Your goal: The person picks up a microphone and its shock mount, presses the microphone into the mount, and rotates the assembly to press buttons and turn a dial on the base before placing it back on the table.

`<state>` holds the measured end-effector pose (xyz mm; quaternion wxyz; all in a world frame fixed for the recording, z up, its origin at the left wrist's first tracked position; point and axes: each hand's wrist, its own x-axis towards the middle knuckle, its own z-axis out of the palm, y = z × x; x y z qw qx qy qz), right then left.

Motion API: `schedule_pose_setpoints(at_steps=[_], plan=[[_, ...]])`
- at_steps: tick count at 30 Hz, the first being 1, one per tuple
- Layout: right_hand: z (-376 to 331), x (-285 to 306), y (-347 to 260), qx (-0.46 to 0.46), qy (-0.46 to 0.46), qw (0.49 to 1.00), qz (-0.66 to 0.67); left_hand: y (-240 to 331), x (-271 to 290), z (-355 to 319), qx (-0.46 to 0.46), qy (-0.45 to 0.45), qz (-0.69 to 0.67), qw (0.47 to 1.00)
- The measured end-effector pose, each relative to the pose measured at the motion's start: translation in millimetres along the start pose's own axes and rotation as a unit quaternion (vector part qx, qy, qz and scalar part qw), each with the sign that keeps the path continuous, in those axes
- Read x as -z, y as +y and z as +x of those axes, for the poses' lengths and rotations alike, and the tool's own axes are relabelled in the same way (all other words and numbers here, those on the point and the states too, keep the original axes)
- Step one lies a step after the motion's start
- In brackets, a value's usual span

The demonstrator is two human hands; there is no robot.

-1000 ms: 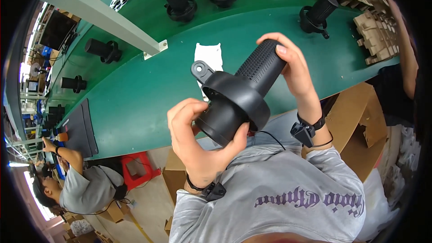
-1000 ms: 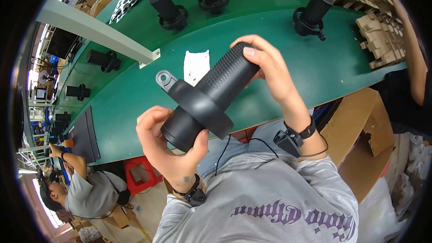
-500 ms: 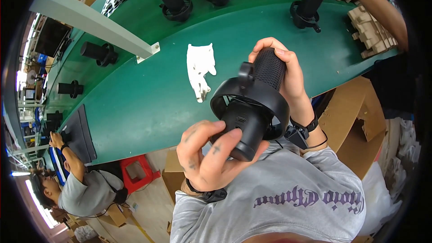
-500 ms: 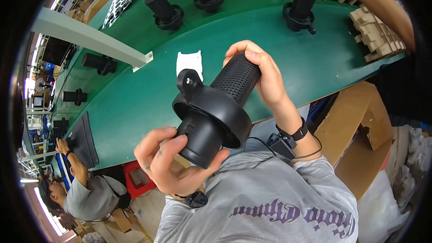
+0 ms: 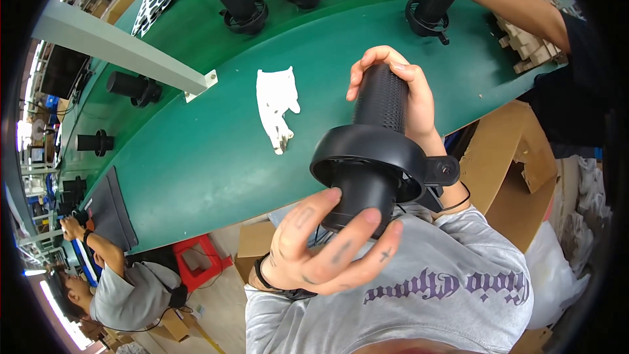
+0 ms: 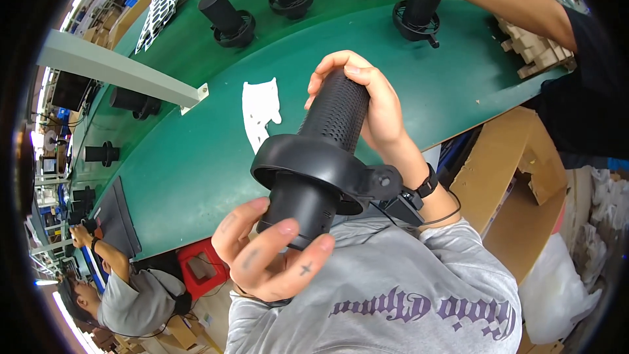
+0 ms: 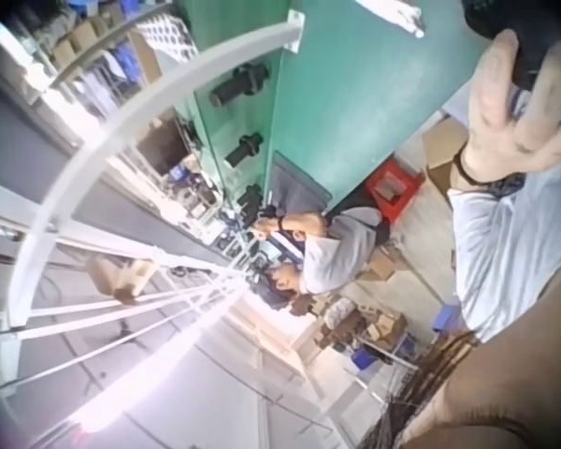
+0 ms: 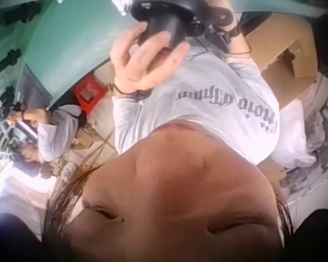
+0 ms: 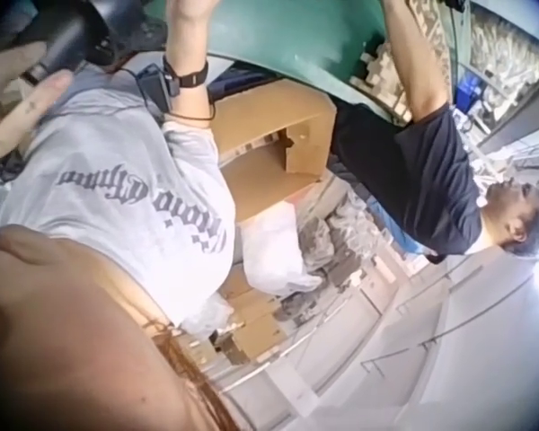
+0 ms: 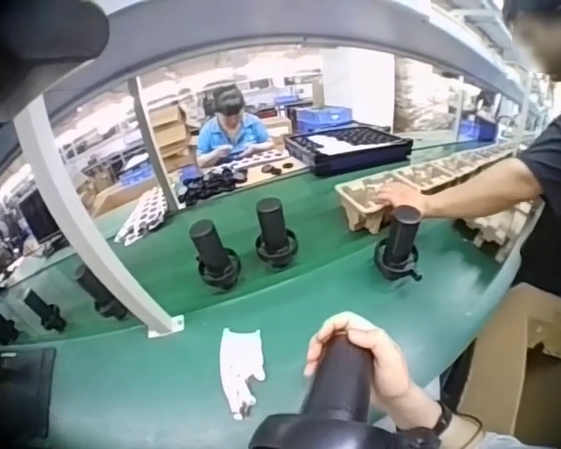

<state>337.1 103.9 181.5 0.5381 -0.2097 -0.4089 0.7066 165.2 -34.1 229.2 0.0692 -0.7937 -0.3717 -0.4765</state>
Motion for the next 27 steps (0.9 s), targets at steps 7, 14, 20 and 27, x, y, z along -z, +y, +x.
schedule_pose_setpoints(at_steps=[7,14,20,27], plan=[[0,-1,1,0.003,-0.001,1.000,-0.001,-6,7,4,-0.101,-0.074,-0.019,0.992],[1,-6,-1,0.011,0.022,1.000,0.017,1,5,11,-0.080,-0.093,-0.024,0.992],[4,-3,-9,0.055,0.007,0.998,-0.036,-2,8,9,-0.080,-0.107,-0.059,0.989],[6,-39,-58,0.233,-0.135,0.892,-0.362,-36,12,26,0.148,-0.216,-0.181,0.948]])
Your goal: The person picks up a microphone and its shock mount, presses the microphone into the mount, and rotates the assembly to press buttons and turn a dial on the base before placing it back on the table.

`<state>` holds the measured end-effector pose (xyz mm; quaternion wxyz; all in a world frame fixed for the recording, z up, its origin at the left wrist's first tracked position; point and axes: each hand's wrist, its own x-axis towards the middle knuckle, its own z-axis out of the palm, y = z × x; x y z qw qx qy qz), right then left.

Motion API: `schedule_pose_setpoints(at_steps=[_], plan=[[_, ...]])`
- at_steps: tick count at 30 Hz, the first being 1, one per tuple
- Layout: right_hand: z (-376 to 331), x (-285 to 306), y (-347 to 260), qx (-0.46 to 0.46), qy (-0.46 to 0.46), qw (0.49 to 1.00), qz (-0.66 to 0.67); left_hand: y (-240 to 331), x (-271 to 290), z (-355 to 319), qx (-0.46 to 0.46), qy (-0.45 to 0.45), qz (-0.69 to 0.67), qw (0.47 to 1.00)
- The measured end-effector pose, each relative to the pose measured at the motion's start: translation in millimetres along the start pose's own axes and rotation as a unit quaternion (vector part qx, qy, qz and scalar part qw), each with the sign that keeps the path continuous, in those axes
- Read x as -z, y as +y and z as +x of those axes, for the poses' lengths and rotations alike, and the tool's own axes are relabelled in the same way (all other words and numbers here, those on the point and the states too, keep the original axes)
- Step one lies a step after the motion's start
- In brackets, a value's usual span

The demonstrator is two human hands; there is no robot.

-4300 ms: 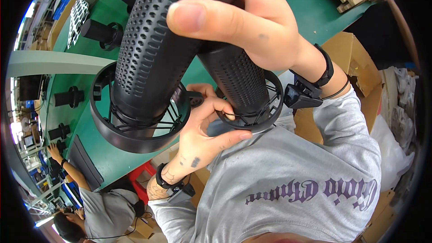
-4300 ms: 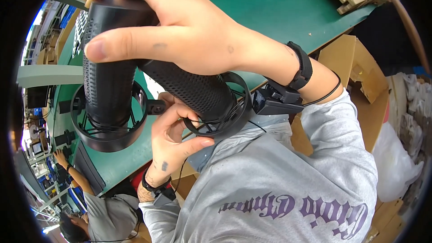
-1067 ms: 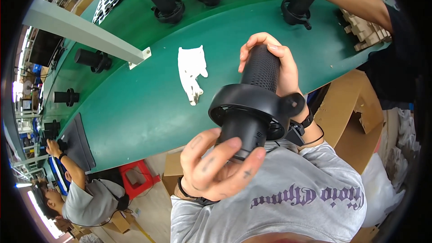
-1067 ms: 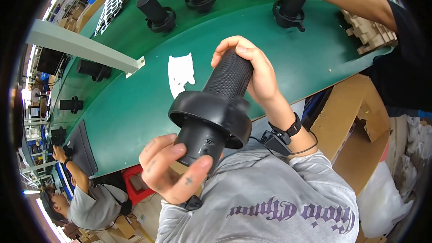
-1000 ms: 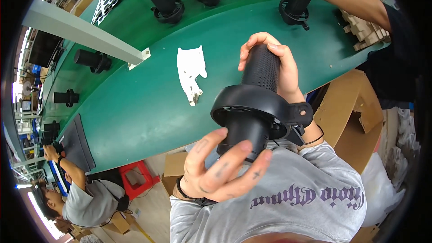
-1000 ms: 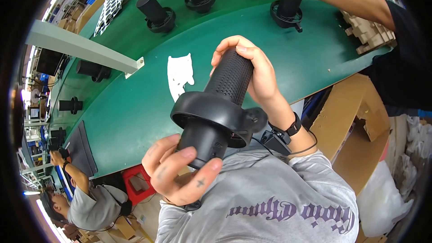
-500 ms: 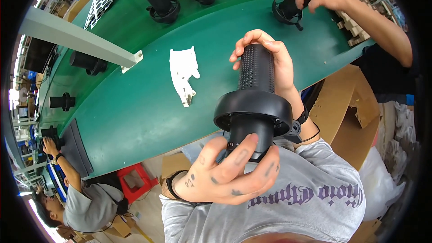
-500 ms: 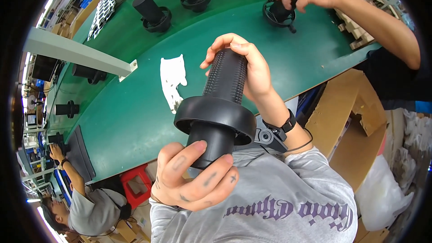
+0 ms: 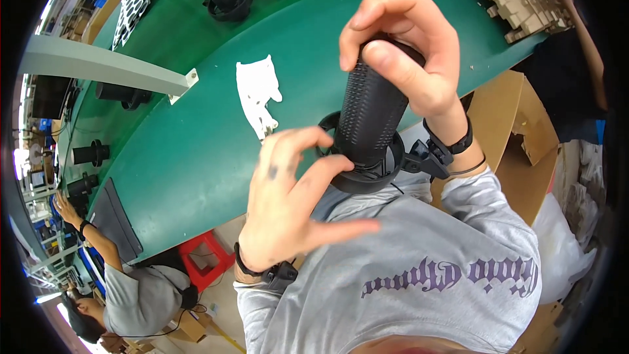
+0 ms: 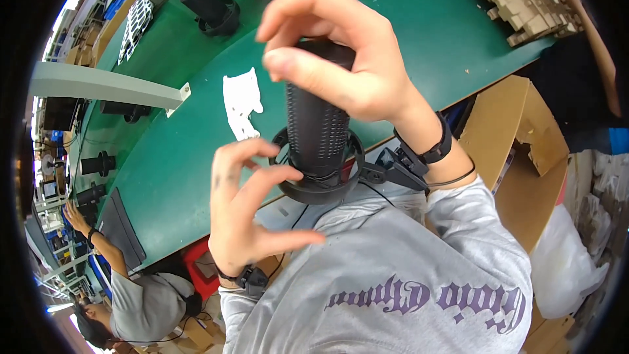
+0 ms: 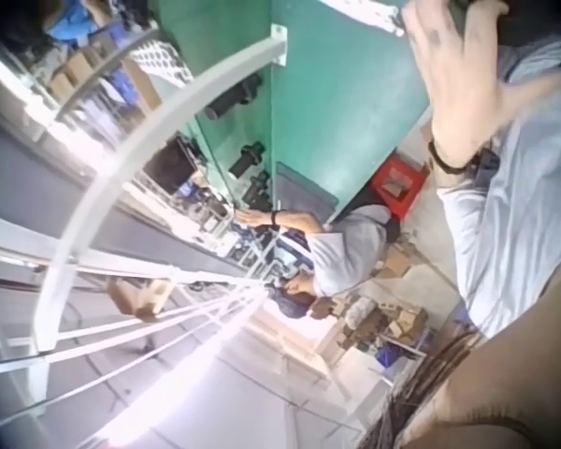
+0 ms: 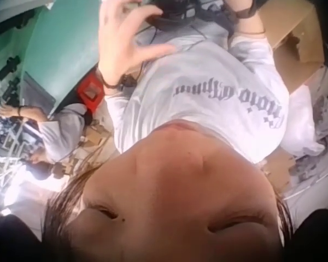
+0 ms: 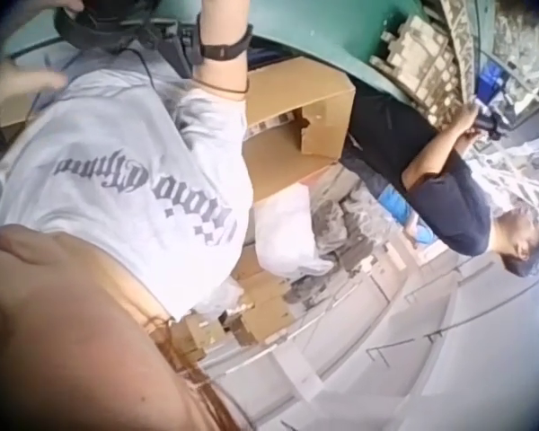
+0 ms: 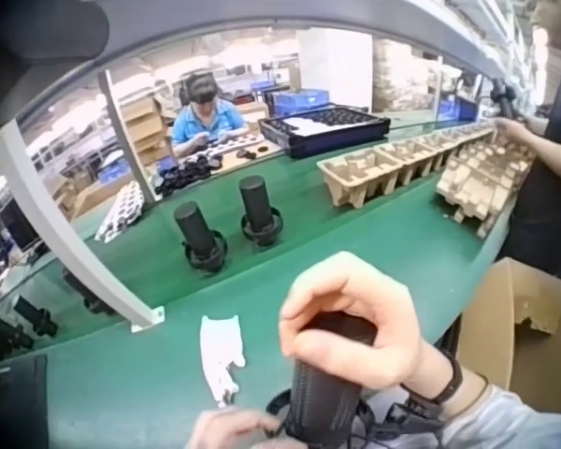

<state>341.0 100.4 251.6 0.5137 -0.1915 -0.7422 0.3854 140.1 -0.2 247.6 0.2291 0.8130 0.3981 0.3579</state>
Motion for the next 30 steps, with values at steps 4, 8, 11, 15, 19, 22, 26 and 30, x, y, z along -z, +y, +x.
schedule_pose_setpoints(at_steps=[4,8,11,15,19,22,26,30], plan=[[9,-6,-15,0.054,-0.047,0.997,-0.030,-6,-13,-3,-0.003,-0.024,0.033,0.999],[11,-4,-19,0.047,-0.052,0.997,-0.038,-6,-12,1,0.033,-0.030,0.052,0.998],[11,-7,-17,0.076,-0.061,0.992,-0.079,-8,-13,2,-0.006,-0.034,0.085,0.996],[9,-8,-11,0.090,-0.034,0.990,-0.099,-13,-15,-1,0.043,-0.064,-0.003,0.997],[9,-5,-4,0.098,-0.065,0.986,-0.118,-21,-21,-8,0.083,-0.059,-0.069,0.992],[9,-5,-4,0.083,-0.081,0.988,-0.102,-22,-30,-16,0.074,-0.033,-0.149,0.986],[5,-2,-6,0.042,-0.061,0.995,-0.066,-20,-34,-21,0.112,0.001,-0.241,0.964],[0,1,-3,0.053,-0.036,0.998,-0.027,-23,-36,-20,0.092,0.013,-0.239,0.966]])
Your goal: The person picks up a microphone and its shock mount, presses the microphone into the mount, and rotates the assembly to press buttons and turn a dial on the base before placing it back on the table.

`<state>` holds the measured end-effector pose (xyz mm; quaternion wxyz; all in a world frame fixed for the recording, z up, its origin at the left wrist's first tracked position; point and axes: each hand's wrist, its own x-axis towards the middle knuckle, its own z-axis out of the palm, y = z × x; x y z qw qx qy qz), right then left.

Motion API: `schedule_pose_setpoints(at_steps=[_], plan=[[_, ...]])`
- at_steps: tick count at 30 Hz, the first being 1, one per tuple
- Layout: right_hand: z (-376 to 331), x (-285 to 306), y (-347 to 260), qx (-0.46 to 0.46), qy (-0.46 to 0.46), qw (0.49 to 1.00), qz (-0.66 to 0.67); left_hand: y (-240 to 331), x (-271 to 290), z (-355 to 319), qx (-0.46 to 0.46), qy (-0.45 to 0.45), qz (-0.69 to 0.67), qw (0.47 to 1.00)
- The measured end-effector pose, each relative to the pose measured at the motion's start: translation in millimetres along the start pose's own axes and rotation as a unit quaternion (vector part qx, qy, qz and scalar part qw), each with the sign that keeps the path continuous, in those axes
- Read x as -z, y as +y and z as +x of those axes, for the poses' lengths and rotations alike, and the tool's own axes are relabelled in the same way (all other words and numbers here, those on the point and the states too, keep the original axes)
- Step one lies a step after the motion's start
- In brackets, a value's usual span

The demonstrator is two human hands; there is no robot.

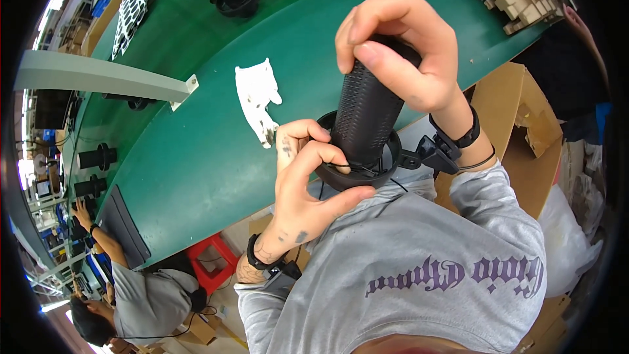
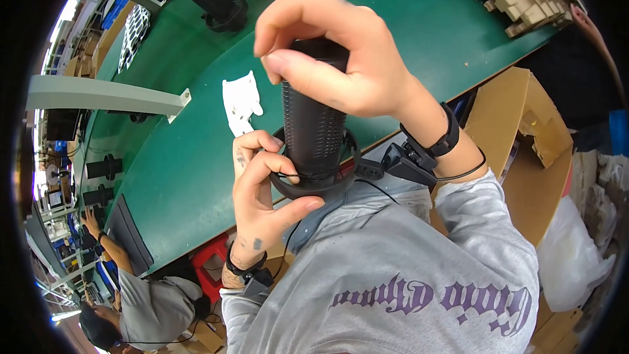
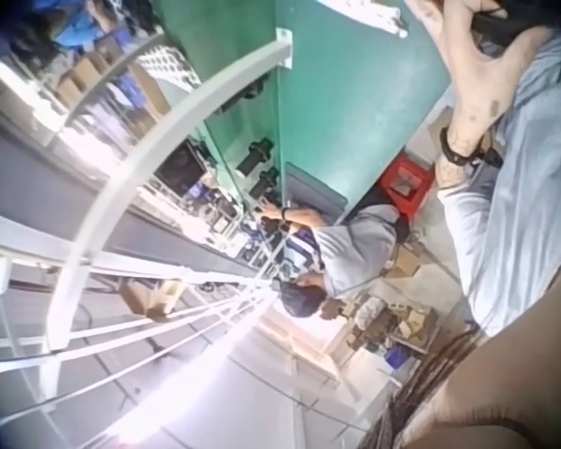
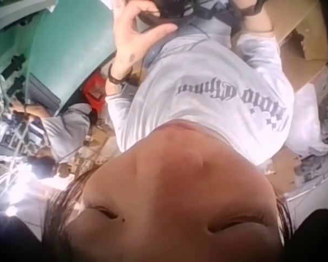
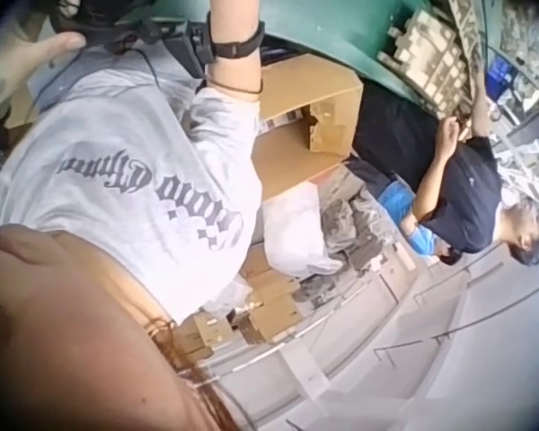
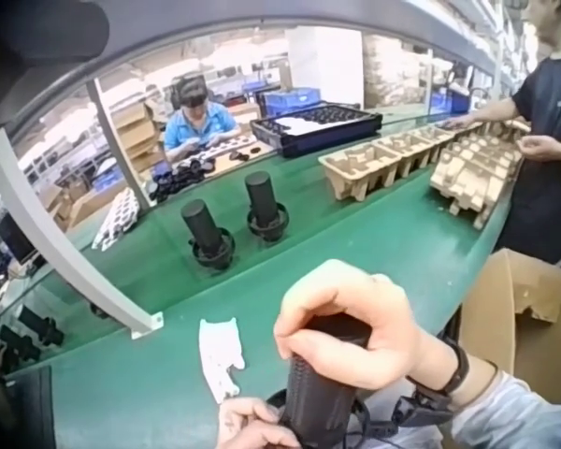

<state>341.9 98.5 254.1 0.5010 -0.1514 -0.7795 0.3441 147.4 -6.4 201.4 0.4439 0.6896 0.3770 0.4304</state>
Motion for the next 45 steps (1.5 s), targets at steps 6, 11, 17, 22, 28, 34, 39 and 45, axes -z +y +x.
schedule_pose_setpoints(at_steps=[6,11,17,22,28,34,39,45], plan=[[-30,-2,19,-0.043,0.250,0.964,0.080,-17,-7,-3,-0.139,0.224,0.115,0.958],[-54,-28,35,-0.099,0.466,0.842,0.254,-1,-19,-10,-0.015,0.190,0.054,0.980],[-63,-44,49,-0.121,0.437,0.813,0.365,18,-10,-3,-0.138,0.206,0.163,0.955],[-51,-44,45,-0.140,0.414,0.831,0.342,25,-11,-9,-0.149,0.213,0.234,0.937],[-41,-39,42,-0.139,0.396,0.839,0.346,30,-13,-18,-0.171,0.172,0.306,0.921],[-38,-38,39,-0.138,0.391,0.841,0.348,32,-17,-16,-0.221,0.166,0.303,0.912],[-36,-34,41,-0.136,0.380,0.841,0.361,43,-19,-13,-0.247,0.120,0.326,0.905],[-31,-35,41,-0.138,0.367,0.842,0.371,43,-25,-13,-0.270,0.132,0.376,0.876]])
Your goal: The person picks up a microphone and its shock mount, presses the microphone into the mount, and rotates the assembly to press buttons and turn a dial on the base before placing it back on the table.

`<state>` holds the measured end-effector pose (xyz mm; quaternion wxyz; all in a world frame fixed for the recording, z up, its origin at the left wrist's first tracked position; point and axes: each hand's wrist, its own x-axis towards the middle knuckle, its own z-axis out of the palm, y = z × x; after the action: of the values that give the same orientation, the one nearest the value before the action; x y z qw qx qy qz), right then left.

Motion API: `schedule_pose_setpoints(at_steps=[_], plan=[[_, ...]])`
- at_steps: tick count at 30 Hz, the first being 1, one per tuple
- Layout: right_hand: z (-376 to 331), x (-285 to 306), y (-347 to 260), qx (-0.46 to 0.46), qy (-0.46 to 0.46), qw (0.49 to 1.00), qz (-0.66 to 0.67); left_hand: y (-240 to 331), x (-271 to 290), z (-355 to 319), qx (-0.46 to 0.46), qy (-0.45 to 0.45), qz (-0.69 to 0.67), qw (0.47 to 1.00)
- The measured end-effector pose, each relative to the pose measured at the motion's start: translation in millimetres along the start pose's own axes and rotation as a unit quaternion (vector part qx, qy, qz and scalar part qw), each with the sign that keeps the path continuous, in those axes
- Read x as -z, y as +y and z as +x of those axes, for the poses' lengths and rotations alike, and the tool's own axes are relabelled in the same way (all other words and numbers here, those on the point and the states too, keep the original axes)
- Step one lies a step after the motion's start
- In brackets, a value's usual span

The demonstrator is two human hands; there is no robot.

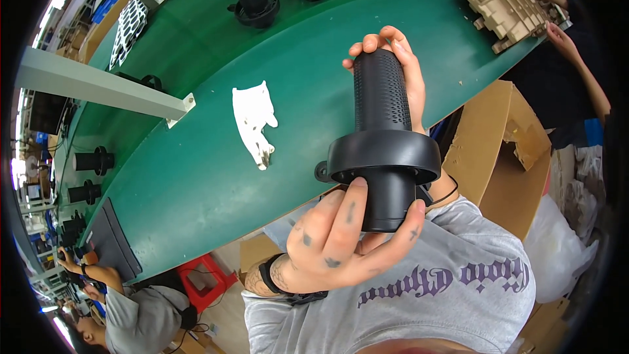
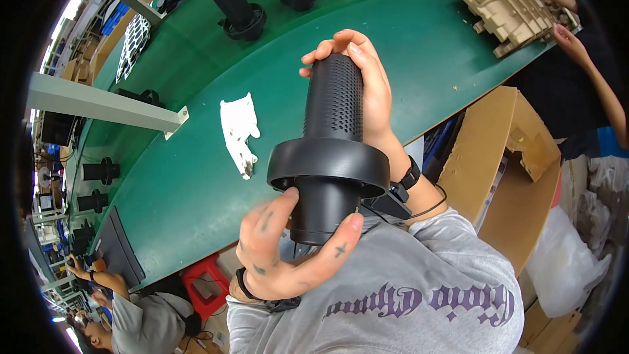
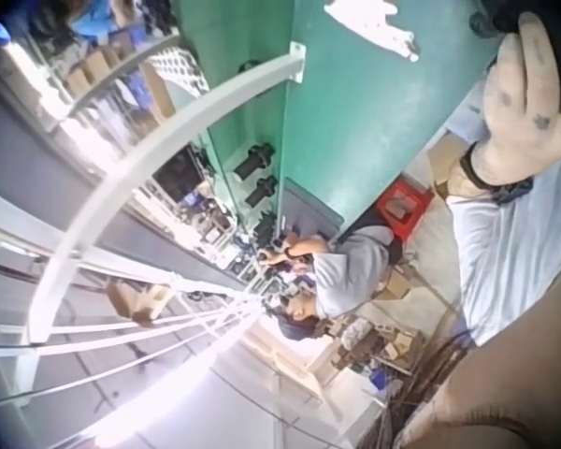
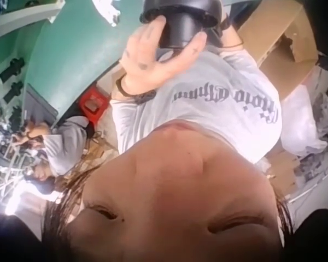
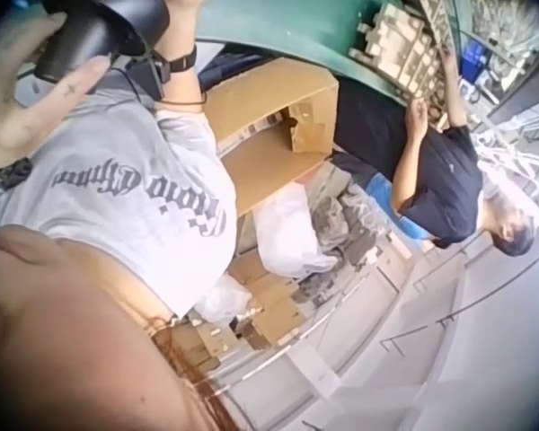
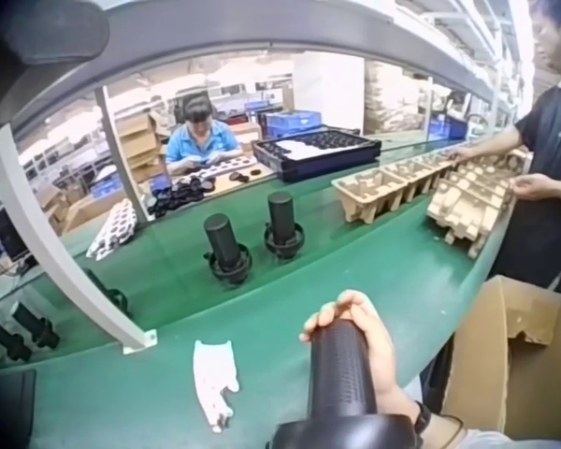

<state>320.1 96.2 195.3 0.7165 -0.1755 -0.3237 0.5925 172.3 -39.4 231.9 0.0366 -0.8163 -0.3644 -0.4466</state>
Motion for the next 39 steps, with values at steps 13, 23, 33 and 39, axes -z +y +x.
schedule_pose_setpoints(at_steps=[13,23,33,39], plan=[[-3,7,1,-0.032,-0.015,0.999,0.008,5,-6,4,-0.081,-0.008,0.081,0.993],[-4,17,13,-0.087,-0.036,0.995,0.043,-2,-3,10,-0.168,-0.092,0.125,0.974],[5,9,-21,-0.036,0.020,0.985,-0.168,-23,6,16,-0.161,-0.055,0.080,0.982],[57,69,-105,0.386,0.034,0.572,-0.723,-73,0,-19,0.049,-0.109,0.041,0.992]])
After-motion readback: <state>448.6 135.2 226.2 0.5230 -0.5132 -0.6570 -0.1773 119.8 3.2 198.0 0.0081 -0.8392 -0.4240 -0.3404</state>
